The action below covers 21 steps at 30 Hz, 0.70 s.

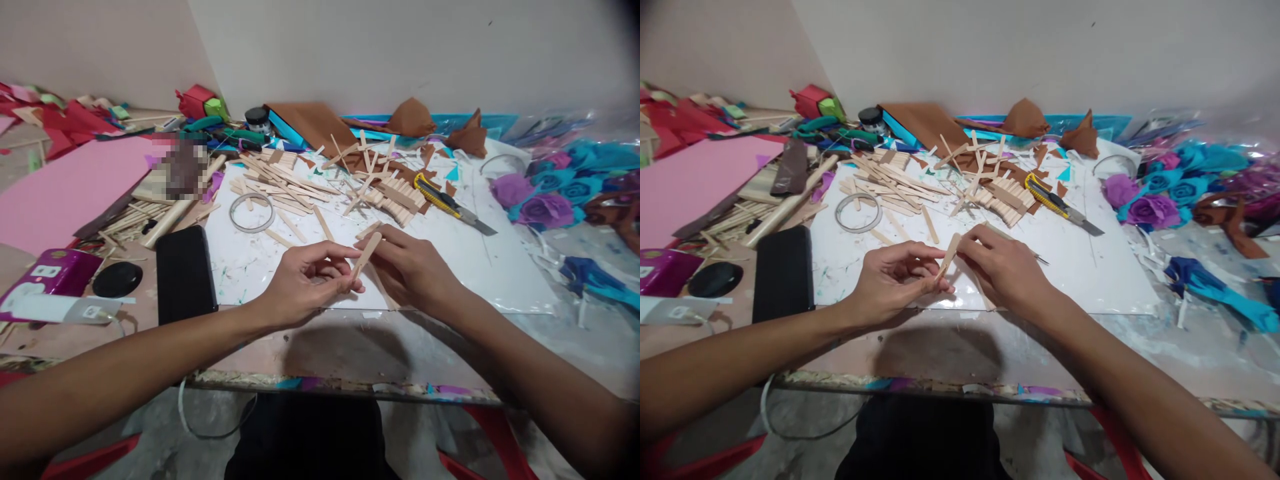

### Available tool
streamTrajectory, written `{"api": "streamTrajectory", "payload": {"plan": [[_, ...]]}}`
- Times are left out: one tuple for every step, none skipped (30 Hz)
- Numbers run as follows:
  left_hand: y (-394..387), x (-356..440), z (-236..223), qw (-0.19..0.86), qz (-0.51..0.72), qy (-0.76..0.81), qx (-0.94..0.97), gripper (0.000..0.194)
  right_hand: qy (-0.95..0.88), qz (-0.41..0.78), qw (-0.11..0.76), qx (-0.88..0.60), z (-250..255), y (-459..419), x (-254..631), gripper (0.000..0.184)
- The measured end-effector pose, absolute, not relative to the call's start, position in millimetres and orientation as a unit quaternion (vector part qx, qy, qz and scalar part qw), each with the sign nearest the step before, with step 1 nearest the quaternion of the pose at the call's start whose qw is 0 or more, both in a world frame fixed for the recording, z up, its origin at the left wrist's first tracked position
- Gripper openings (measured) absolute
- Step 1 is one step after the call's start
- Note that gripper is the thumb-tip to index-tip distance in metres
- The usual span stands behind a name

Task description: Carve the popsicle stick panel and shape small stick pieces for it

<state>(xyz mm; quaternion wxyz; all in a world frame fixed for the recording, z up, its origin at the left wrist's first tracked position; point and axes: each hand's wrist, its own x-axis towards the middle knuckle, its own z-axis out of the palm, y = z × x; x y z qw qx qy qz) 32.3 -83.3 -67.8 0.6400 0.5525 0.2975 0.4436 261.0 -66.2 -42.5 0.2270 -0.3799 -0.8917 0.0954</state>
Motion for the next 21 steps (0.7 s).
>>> {"api": "streamTrajectory", "payload": {"plan": [[-83.2, 32.5, -67.9, 0.641, 0.444, 0.295, 0.552, 0.037, -0.898, 0.111, 0.231, -0.358, -43.9, -65.9, 260.8, 0.02], [-82.8, 32.6, -68.0, 0.641, 0.446, 0.293, 0.552, 0.037, -0.903, 0.128, 0.238, -0.336, -45.4, -65.8, 260.4, 0.018], [-82.3, 32.8, -68.1, 0.637, 0.448, 0.295, 0.553, 0.036, -0.904, 0.143, 0.249, -0.318, -46.6, -65.7, 259.8, 0.016], [-81.5, 32.8, -68.1, 0.631, 0.452, 0.3, 0.555, 0.035, -0.901, 0.157, 0.263, -0.306, -47.6, -65.8, 259.1, 0.015], [-80.6, 32.8, -68.0, 0.621, 0.457, 0.309, 0.557, 0.034, -0.895, 0.166, 0.283, -0.301, -48.2, -66.0, 258.2, 0.015], [-79.4, 32.7, -67.8, 0.61, 0.462, 0.32, 0.559, 0.032, -0.889, 0.172, 0.301, -0.3, -48.2, -66.3, 257.3, 0.016], [-78.2, 32.5, -67.3, 0.6, 0.463, 0.331, 0.562, 0.031, -0.883, 0.173, 0.317, -0.301, -47.8, -66.6, 256.4, 0.016], [-77.0, 32.1, -66.7, 0.594, 0.463, 0.339, 0.564, 0.03, -0.878, 0.172, 0.329, -0.301, -46.9, -66.9, 255.5, 0.017], [-75.9, 31.7, -66.0, 0.591, 0.462, 0.344, 0.564, 0.03, -0.876, 0.17, 0.337, -0.301, -45.9, -67.2, 254.8, 0.018], [-74.9, 31.3, -65.0, 0.593, 0.459, 0.347, 0.563, 0.032, -0.874, 0.167, 0.342, -0.301, -44.7, -67.5, 254.3, 0.017], [-74.1, 30.9, -64.0, 0.598, 0.455, 0.348, 0.561, 0.034, -0.873, 0.165, 0.344, -0.304, -43.7, -67.8, 254.0, 0.017], [-73.6, 30.6, -62.8, 0.603, 0.451, 0.349, 0.558, 0.036, -0.872, 0.164, 0.344, -0.308, -43.0, -67.9, 253.9, 0.016], [-73.2, 30.5, -61.7, 0.607, 0.449, 0.351, 0.553, 0.038, -0.87, 0.165, 0.344, -0.312, -42.6, -67.9, 254.1, 0.015], [-73.0, 30.6, -60.7, 0.611, 0.448, 0.353, 0.549, 0.04, -0.869, 0.166, 0.344, -0.315, -42.7, -67.8, 254.5, 0.014], [-72.9, 30.8, -59.8, 0.614, 0.448, 0.354, 0.545, 0.043, -0.867, 0.169, 0.345, -0.317, -43.0, -67.4, 255.0, 0.013], [-72.8, 31.1, -59.2, 0.615, 0.451, 0.354, 0.542, 0.046, -0.865, 0.172, 0.348, -0.318, -43.6, -66.9, 255.7, 0.013], [-72.6, 31.5, -58.8, 0.615, 0.456, 0.352, 0.539, 0.05, -0.864, 0.174, 0.35, -0.316, -44.1, -66.2, 256.5, 0.013], [-72.4, 31.8, -58.8, 0.613, 0.461, 0.35, 0.537, 0.054, -0.865, 0.175, 0.35, -0.313, -44.6, -65.4, 257.3, 0.013], [-72.3, 32.0, -58.9, 0.612, 0.466, 0.348, 0.536, 0.055, -0.867, 0.176, 0.348, -0.31, -44.8, -64.7, 257.9, 0.013], [-72.1, 32.2, -59.1, 0.609, 0.47, 0.346, 0.537, 0.055, -0.869, 0.176, 0.345, -0.308, -44.6, -64.0, 258.4, 0.014], [-72.1, 32.2, -59.3, 0.607, 0.472, 0.344, 0.539, 0.053, -0.871, 0.175, 0.341, -0.306, -44.2, -63.5, 258.6, 0.014]]}}
